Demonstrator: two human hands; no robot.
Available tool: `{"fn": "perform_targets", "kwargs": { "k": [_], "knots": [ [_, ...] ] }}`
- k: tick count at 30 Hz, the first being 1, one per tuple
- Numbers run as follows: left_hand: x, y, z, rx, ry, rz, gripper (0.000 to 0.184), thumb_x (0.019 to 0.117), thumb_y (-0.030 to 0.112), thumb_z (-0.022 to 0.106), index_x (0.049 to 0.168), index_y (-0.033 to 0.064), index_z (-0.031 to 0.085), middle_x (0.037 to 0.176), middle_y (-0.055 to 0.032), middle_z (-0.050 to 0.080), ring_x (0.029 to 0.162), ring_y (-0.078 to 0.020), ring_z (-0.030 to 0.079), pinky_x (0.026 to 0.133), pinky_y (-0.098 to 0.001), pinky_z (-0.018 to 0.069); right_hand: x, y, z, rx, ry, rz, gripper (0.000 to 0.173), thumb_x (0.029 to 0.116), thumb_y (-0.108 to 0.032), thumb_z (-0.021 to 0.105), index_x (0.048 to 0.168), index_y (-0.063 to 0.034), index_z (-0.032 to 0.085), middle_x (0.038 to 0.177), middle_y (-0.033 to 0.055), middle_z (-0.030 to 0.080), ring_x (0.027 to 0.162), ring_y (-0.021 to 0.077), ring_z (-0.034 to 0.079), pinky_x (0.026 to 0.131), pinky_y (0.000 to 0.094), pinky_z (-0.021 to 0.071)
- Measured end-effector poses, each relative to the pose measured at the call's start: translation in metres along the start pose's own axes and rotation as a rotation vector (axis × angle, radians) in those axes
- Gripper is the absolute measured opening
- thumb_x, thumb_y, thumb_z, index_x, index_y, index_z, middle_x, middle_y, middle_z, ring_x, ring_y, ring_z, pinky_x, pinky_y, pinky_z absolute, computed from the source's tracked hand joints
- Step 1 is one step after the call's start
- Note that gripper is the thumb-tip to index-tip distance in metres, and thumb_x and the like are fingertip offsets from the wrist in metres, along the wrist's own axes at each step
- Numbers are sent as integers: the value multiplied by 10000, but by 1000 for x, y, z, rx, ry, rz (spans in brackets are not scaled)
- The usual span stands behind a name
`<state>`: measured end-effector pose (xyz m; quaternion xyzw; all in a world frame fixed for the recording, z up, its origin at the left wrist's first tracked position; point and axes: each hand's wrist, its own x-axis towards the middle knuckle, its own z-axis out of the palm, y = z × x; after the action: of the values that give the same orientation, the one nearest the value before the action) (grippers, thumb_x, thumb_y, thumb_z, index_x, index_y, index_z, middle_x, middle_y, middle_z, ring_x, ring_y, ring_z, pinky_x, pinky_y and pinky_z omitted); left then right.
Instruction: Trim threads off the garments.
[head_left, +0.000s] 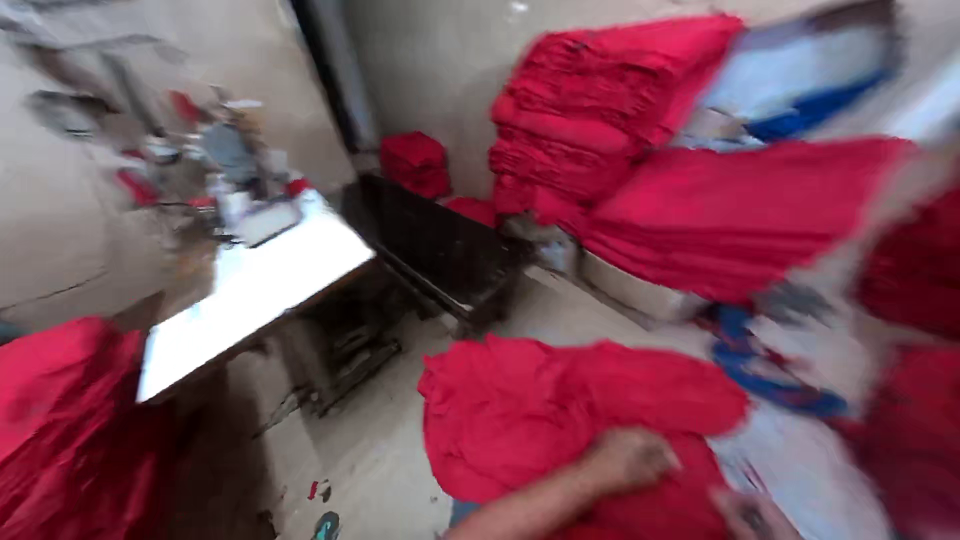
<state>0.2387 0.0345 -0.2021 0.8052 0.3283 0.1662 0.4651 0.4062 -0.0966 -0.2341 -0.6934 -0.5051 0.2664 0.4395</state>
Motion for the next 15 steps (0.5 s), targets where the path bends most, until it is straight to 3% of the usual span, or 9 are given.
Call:
{"fn": "perform_targets", "kwargs": {
  "k": [2,5,9,11,13,15],
  "knots": [
    [1,-2,-3,-90,-35,-14,257,1033,123,563,1124,-78,695,1116,-213,704,1075,-285,680,1003,-453,521,1,2,1,-31,9,43,307,1014,-139,576,1131,141,622,1055,283,661,990,343,659,911,519,535],
    [8,-8,-8,-183,-63,-54,248,1027,120,557,1102,-78,687,1026,-177,709,942,-210,692,900,-391,567,8,-9,-4,-87,-21,156,270,1017,-149,593,1165,70,646,1085,224,683,1022,319,670,937,525,530],
    [17,-13,0,-256,-115,-118,235,1021,125,567,1102,-63,681,957,-131,705,842,-151,679,819,-341,575,15,-34,-13,-232,65,268,493,995,-312,649,1349,19,562,1235,224,665,1124,369,663,965,587,512],
    [19,-13,1,-272,-123,-142,229,1020,142,576,1081,-50,685,918,-101,699,807,-127,666,793,-321,567,16,-35,-13,-153,104,176,527,1023,-381,582,1349,30,529,1184,193,680,1078,297,676,938,511,538],
    [20,-15,2,-316,-111,-157,200,1009,147,598,1039,-26,693,845,-50,683,748,-89,643,743,-284,554,19,-31,-7,33,29,70,421,1073,-305,446,1280,56,514,985,122,654,865,164,638,805,359,543],
    [20,-17,3,-404,-91,-174,157,995,119,617,1007,-16,695,799,-15,672,698,-61,628,695,-246,546,22,-27,-1,128,-113,81,375,1085,-257,410,1245,66,515,902,97,624,774,134,603,747,324,526]
  ]
}}
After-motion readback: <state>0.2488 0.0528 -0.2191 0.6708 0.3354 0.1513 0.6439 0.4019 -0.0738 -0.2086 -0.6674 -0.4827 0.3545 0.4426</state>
